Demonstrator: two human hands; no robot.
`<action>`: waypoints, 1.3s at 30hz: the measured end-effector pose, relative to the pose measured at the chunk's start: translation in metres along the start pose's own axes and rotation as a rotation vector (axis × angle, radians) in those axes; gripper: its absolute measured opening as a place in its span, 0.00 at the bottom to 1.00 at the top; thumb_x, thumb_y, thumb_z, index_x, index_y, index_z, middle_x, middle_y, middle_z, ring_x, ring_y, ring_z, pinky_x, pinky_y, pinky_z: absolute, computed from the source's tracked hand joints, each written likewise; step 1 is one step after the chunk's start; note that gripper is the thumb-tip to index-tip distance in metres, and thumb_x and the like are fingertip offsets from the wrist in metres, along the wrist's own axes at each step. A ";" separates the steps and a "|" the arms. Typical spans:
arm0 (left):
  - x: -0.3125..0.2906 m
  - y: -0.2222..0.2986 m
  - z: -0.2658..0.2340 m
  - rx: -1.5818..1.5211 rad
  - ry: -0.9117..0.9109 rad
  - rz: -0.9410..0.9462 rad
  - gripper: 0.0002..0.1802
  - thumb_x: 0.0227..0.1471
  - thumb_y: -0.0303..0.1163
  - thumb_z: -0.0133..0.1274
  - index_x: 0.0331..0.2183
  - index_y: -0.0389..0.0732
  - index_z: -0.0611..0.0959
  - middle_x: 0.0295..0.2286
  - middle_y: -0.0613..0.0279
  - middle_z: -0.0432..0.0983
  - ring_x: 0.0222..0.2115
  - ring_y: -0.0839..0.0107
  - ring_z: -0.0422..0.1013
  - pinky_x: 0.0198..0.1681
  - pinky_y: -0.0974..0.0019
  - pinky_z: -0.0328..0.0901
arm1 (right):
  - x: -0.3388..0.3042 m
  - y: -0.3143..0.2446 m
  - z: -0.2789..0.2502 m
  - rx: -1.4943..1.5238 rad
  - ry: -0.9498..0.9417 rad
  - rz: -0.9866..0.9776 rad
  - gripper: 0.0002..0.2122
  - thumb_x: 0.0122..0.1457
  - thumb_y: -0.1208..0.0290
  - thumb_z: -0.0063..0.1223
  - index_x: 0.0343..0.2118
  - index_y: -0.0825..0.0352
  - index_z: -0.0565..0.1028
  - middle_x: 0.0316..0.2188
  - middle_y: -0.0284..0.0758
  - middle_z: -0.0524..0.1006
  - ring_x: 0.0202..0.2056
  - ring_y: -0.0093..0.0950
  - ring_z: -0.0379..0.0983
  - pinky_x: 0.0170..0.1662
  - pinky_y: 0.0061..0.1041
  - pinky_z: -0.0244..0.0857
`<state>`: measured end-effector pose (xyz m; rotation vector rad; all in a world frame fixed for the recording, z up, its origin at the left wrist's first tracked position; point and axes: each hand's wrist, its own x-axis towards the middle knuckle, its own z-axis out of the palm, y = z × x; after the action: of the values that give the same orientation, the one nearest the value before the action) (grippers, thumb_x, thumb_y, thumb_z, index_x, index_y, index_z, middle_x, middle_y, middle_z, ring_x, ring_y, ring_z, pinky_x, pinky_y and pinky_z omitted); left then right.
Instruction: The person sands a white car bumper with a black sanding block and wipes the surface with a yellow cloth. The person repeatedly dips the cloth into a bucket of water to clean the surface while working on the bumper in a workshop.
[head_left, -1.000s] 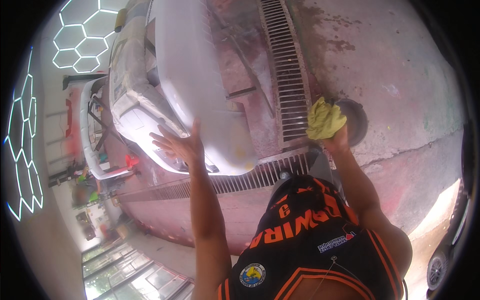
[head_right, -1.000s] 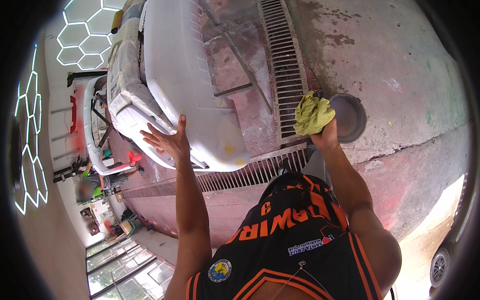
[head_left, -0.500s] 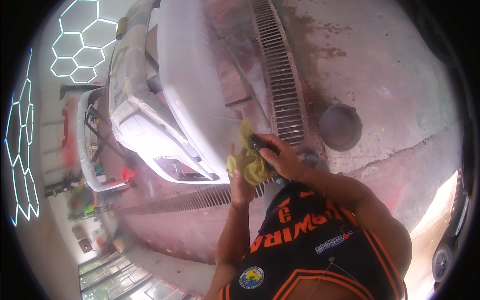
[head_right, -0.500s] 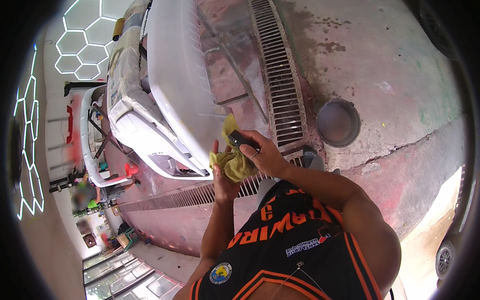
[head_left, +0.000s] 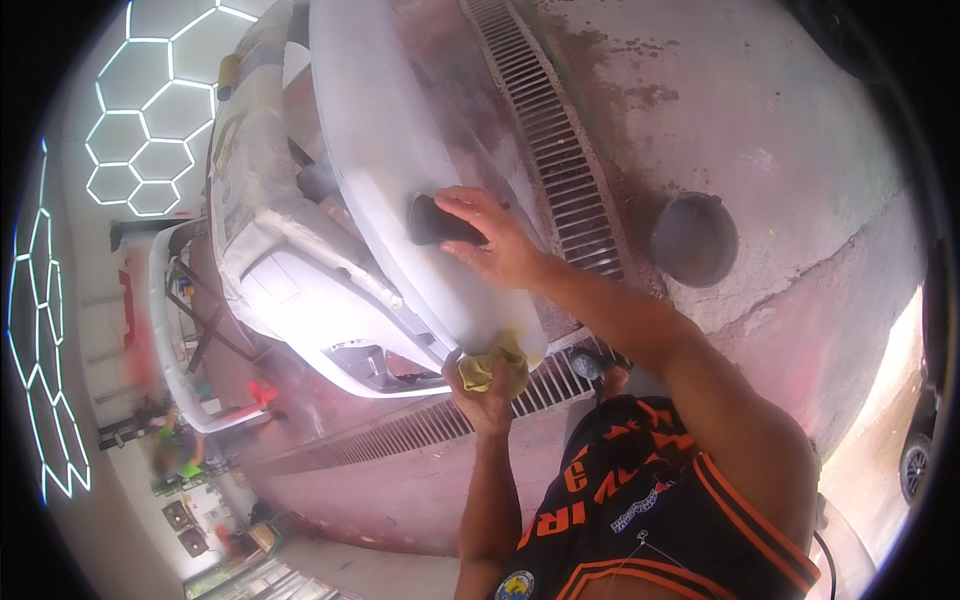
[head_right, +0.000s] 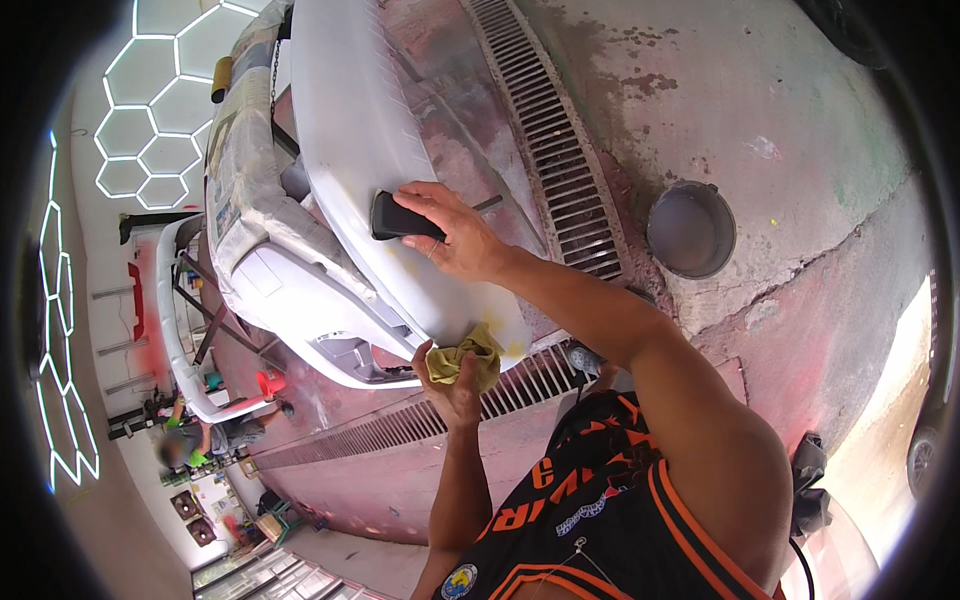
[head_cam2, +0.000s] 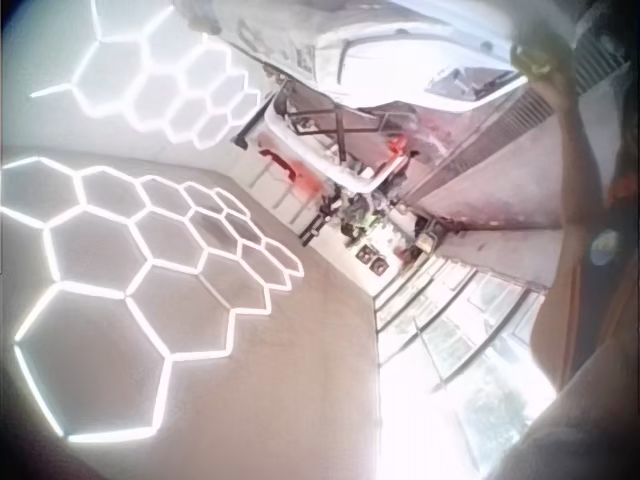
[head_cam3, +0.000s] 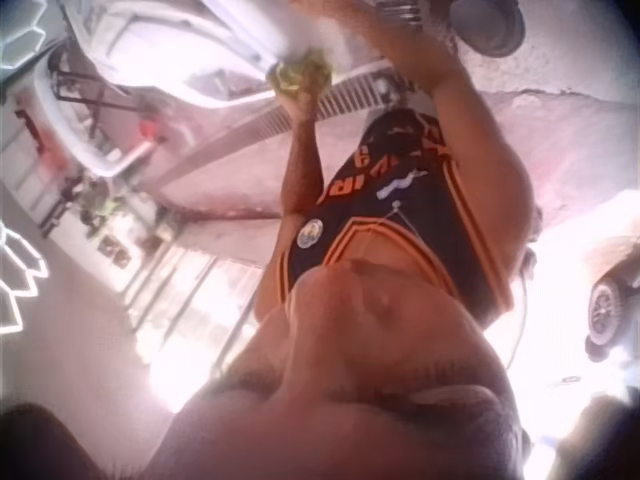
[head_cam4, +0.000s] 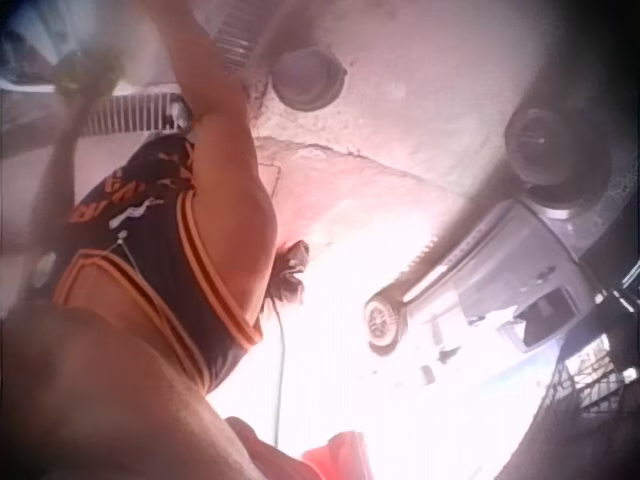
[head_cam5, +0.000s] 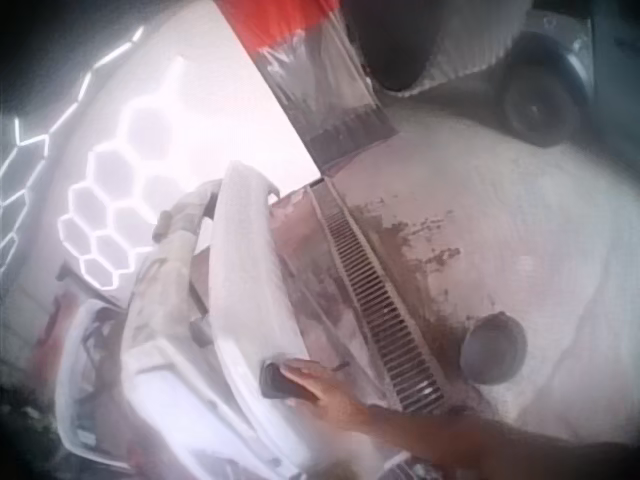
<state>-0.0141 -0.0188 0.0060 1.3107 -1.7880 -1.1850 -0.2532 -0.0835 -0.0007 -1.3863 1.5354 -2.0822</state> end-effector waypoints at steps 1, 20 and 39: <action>0.002 -0.004 -0.001 0.082 -0.017 0.055 0.34 0.52 0.25 0.65 0.56 0.34 0.67 0.41 0.53 0.74 0.40 0.66 0.73 0.47 0.64 0.71 | 0.010 -0.003 0.004 -0.016 0.010 -0.031 0.27 0.62 0.69 0.65 0.64 0.63 0.71 0.61 0.42 0.71 0.61 0.42 0.68 0.64 0.36 0.62; 0.005 -0.007 -0.002 0.074 -0.027 0.027 0.33 0.51 0.27 0.65 0.54 0.32 0.67 0.42 0.51 0.74 0.41 0.66 0.73 0.48 0.64 0.70 | -0.018 0.004 0.008 -0.168 0.028 -0.305 0.31 0.50 0.72 0.72 0.61 0.53 0.76 0.57 0.33 0.75 0.53 0.37 0.73 0.55 0.41 0.64; 0.004 0.006 0.001 0.193 0.013 -0.025 0.30 0.48 0.30 0.65 0.49 0.31 0.68 0.38 0.50 0.73 0.38 0.63 0.72 0.46 0.59 0.69 | -0.053 -0.009 0.005 -0.142 -0.126 -0.271 0.34 0.52 0.72 0.71 0.64 0.48 0.73 0.58 0.34 0.73 0.55 0.38 0.70 0.54 0.48 0.60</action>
<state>-0.0185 -0.0218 0.0109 1.4494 -1.9210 -1.0347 -0.2181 -0.0490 -0.0221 -1.8305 1.5443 -2.0150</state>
